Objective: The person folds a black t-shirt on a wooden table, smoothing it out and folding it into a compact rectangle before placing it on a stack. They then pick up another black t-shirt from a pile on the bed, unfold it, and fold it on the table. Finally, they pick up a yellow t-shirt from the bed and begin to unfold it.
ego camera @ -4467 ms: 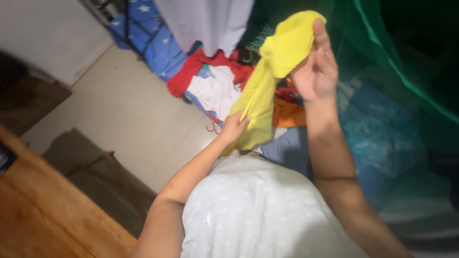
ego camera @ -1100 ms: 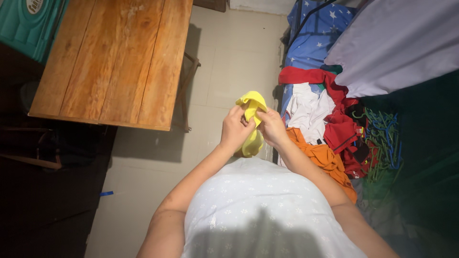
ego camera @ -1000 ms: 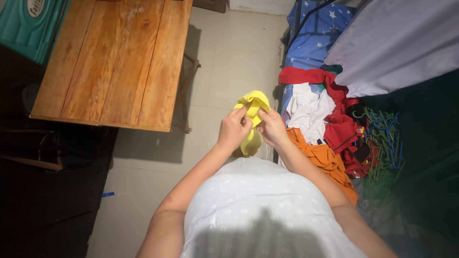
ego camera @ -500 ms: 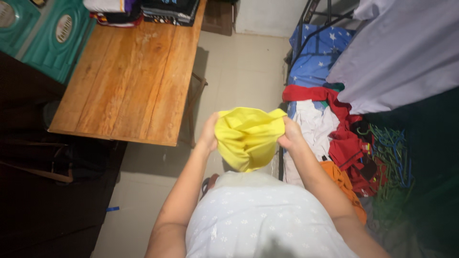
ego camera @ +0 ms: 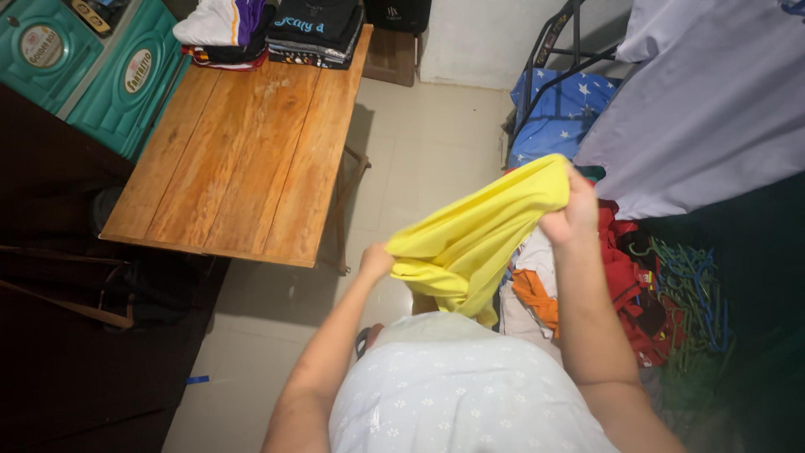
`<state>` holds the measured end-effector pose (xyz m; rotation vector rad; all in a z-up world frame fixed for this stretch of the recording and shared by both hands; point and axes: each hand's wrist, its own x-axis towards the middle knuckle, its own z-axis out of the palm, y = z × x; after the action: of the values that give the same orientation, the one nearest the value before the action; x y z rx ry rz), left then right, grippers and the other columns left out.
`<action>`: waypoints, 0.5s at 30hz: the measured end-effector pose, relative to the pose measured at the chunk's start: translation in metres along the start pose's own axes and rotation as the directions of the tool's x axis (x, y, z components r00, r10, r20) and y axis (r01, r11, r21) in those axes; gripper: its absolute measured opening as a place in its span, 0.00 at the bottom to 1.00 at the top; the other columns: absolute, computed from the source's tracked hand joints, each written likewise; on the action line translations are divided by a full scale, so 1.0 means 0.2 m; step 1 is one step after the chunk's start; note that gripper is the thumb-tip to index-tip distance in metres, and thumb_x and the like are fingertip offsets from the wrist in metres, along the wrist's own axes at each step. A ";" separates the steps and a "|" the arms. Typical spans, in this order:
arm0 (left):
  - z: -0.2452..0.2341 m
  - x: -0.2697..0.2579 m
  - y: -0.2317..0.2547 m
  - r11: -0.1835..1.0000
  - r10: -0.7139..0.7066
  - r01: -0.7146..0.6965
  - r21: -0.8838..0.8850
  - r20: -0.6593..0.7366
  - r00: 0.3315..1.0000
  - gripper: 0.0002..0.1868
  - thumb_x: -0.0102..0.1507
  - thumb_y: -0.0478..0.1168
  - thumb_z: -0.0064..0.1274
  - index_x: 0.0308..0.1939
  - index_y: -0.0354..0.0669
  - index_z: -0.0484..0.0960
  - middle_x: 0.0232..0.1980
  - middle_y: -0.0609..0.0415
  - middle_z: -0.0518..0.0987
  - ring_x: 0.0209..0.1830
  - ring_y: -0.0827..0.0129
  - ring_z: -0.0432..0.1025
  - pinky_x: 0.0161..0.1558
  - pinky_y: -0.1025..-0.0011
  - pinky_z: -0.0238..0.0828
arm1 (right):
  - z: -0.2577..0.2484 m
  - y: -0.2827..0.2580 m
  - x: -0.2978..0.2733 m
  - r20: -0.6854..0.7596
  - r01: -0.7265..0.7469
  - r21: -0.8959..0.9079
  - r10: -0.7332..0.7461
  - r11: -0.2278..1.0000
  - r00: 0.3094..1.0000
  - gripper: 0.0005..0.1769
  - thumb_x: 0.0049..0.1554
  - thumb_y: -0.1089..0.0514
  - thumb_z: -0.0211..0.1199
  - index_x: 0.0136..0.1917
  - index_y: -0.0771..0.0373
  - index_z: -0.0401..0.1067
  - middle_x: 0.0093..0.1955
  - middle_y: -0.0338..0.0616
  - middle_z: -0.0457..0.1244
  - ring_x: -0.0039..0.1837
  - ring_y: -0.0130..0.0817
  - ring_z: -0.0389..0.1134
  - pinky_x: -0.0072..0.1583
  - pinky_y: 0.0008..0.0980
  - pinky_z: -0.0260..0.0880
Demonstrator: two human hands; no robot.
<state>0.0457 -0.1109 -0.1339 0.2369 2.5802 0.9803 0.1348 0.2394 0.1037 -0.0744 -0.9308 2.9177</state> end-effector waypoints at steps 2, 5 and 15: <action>-0.04 -0.02 0.09 0.829 0.069 0.060 -0.556 0.207 0.976 0.20 0.65 0.47 0.54 0.59 0.47 0.84 0.58 0.48 0.84 0.57 0.61 0.78 0.56 0.67 0.74 | 0.00 -0.02 0.01 -0.014 0.107 -0.129 -0.110 0.986 0.994 0.24 0.62 0.50 0.62 0.62 0.71 0.69 0.65 0.60 0.64 0.66 0.56 0.68 0.71 0.54 0.68; -0.03 -0.08 0.39 0.651 0.175 0.079 -0.755 0.251 0.952 0.23 0.62 0.48 0.56 0.57 0.41 0.82 0.54 0.43 0.84 0.50 0.63 0.78 0.51 0.67 0.75 | -0.04 0.18 0.00 0.244 0.287 -0.952 -0.298 0.108 0.923 0.45 0.42 0.51 0.74 0.70 0.65 0.65 0.68 0.61 0.59 0.68 0.57 0.64 0.67 0.51 0.67; -0.42 -0.32 0.75 0.850 0.504 -0.519 -0.096 -0.145 0.852 0.24 0.49 0.34 0.60 0.51 0.43 0.81 0.50 0.43 0.81 0.51 0.46 0.75 0.51 0.58 0.73 | -0.23 0.59 0.04 0.115 -0.083 -0.698 0.226 0.712 0.967 0.18 0.63 0.62 0.57 0.64 0.73 0.73 0.60 0.53 0.69 0.61 0.44 0.71 0.61 0.39 0.69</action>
<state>0.0743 -0.0672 0.0419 0.8969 2.5892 1.3748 0.1223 0.1709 -0.0029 0.0975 -2.1016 2.5506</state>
